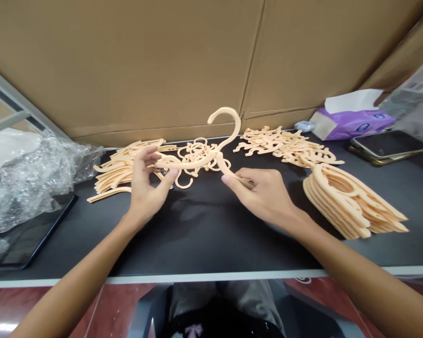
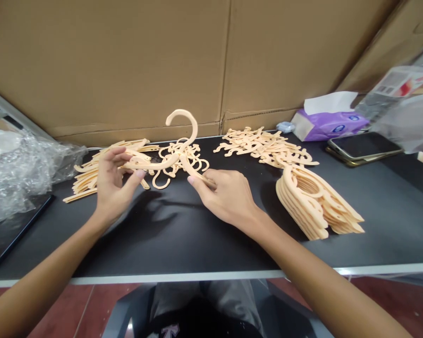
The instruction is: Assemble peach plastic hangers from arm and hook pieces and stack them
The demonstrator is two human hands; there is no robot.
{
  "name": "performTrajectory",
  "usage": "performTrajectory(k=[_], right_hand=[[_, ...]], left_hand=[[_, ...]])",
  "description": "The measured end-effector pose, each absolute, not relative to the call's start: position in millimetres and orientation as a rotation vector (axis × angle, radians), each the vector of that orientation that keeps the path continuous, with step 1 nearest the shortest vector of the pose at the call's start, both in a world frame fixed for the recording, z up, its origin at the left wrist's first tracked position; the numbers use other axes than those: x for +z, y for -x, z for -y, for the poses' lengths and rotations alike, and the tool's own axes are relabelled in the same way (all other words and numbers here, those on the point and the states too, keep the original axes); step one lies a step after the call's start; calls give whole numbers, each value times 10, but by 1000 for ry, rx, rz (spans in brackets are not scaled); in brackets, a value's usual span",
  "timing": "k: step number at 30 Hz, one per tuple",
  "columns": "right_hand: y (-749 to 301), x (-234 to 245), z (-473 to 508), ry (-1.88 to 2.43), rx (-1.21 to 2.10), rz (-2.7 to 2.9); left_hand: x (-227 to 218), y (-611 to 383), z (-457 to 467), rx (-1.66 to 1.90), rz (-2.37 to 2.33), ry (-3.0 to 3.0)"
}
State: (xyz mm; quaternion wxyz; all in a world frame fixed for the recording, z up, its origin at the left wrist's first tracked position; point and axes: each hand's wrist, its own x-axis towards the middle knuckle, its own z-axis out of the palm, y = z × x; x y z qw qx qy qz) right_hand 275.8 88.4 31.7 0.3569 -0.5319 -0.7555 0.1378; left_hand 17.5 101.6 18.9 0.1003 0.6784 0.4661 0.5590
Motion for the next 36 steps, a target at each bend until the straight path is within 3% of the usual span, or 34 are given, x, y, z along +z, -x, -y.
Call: performTrajectory(k=[3,11,17,26,36], right_hand=[[-2756,333,-875,1345,408,1896],[-2672,273,-845,1323,603,1958],[-2661,239,-841,1296,812,2000],[-2732,327,-955,1078,1379,1469],[-2760,342,-969,1052,1400,1362]], left_hand=[[190,-178,-1041,1746,-1230,-1658],[205,-449,-832,1253,-980,-1190],[292,-472,-823,1268,-911,-914],[251,-386,-906,1348,-839,-736],[254,-359,-908,1338,-832,-744]])
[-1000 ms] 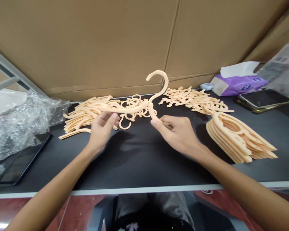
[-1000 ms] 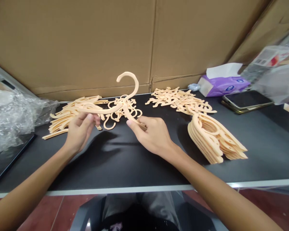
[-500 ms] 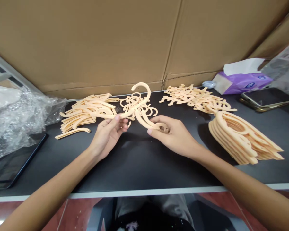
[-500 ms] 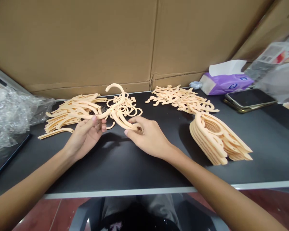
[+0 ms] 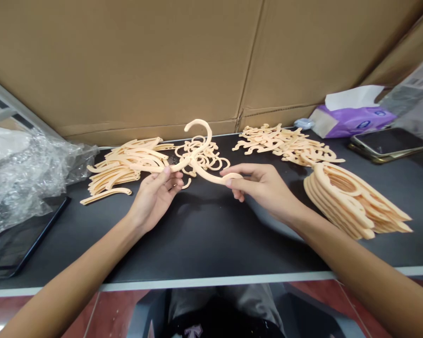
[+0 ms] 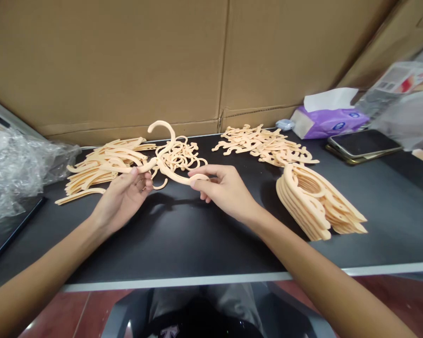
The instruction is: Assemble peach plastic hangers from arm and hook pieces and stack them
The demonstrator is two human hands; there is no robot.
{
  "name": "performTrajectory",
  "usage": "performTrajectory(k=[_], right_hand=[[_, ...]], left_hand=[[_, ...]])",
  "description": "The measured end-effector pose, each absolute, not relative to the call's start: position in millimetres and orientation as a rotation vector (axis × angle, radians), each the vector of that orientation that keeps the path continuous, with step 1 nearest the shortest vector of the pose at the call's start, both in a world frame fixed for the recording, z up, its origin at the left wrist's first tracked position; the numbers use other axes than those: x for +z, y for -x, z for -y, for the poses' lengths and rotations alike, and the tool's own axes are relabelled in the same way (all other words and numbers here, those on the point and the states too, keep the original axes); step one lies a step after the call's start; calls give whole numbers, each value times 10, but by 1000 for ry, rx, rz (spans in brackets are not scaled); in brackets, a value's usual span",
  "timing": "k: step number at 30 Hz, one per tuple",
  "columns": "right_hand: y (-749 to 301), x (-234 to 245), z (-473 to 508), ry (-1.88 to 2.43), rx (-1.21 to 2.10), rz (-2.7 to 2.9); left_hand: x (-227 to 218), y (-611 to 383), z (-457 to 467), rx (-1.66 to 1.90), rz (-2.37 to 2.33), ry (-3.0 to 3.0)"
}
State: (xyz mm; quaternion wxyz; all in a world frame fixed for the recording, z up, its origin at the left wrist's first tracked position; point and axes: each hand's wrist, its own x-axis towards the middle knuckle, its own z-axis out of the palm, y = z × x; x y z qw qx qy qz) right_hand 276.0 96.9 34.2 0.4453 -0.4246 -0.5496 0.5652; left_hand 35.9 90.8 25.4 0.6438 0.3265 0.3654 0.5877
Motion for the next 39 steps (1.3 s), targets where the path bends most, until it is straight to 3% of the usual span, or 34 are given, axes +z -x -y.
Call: performTrajectory(k=[10,21,39], right_hand=[[-2797,433,-1029,852,1504,765],[-2790,404,-1028,856,1399,925],[-2701,297,-968,858,1520,1155]], left_hand=[[244,-381,-911,1332,-861,-778],[266,-418,-870,1282,-953,-869],[126,-399,-795,1106,-1098,-1305]])
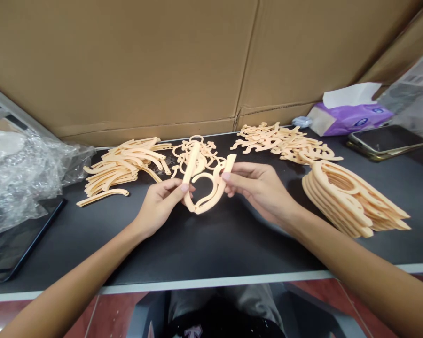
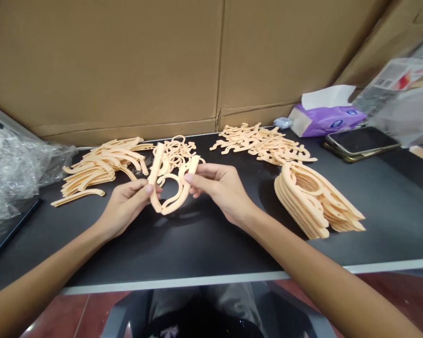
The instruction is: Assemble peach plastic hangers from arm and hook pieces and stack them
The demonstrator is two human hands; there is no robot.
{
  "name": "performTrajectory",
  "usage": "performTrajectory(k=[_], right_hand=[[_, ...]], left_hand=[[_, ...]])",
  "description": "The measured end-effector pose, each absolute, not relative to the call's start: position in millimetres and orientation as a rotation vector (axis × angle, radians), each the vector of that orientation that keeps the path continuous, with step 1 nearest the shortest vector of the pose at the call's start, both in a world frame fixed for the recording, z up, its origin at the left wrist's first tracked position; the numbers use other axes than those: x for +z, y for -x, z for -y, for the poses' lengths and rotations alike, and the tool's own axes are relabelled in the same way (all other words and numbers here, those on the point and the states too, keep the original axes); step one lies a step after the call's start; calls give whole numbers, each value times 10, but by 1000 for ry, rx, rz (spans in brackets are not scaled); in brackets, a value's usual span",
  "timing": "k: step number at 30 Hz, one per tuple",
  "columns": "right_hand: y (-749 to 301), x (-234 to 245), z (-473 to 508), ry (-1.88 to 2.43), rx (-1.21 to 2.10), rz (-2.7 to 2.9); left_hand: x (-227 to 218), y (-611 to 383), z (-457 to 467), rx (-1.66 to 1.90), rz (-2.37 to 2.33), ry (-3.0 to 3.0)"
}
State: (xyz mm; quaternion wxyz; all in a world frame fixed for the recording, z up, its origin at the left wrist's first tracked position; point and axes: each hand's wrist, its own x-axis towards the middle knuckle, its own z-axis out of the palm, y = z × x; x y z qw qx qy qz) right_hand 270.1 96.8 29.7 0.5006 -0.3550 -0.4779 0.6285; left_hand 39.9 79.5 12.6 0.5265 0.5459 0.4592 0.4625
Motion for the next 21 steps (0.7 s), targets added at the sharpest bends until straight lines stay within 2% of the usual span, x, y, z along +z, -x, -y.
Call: performTrajectory(k=[21], right_hand=[[-2609,240,-917,913,1715,1338]], left_hand=[[291,-491,-742,1000,-1160,-1451]])
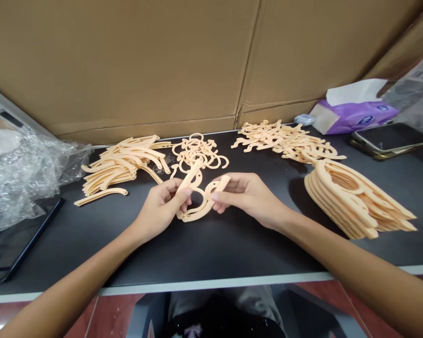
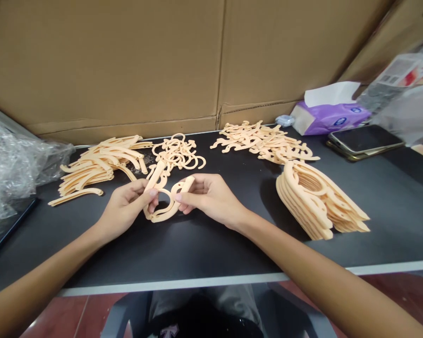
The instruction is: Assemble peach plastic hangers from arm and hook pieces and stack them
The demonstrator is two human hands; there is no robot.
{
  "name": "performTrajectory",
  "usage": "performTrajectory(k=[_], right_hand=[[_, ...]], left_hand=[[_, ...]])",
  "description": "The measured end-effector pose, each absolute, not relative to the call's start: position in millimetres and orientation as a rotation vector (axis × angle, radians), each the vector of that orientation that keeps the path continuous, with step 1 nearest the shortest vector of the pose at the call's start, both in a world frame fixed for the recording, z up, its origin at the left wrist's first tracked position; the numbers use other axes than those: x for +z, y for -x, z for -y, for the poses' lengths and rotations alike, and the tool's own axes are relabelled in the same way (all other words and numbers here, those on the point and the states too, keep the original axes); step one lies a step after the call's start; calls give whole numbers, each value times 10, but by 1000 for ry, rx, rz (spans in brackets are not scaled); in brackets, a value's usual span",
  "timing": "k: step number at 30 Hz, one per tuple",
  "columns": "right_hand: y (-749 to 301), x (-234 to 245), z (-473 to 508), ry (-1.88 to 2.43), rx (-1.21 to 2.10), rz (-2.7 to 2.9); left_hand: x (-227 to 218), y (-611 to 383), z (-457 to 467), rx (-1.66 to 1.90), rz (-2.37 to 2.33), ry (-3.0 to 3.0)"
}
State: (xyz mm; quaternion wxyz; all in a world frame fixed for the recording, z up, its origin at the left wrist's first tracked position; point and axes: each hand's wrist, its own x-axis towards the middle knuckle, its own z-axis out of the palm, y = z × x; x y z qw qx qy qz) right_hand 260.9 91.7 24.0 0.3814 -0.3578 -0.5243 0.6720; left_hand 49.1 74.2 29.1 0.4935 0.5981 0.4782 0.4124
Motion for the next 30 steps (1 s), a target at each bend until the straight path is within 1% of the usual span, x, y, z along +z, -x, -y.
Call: performTrajectory(k=[5,11,14,17,22,25,30], right_hand=[[-2625,169,-903,1010,1570,1545],[-2658,161,-875,1113,1100,1998],[-2675,173,-875,1105,827,2178],[-2691,157,-875,1078,684,2302],[-2702,164,-866,1070,467,2447],[-2701,223,-843,1137,330,2513],[-2868,413,-800,1294,235,2359]], left_hand=[[271,-482,-695,947,-1212,-1509],[181,-418,-693,929,-1384,-1846],[170,-408,-697,934,-1366,-2066],[154,-400,-692,899,-1344,-2187],[100,-381,-678,696,-1370,-2277],[91,-387,-668,565,-1367,-2392],[118,-395,-652,410,-1389,-2554]])
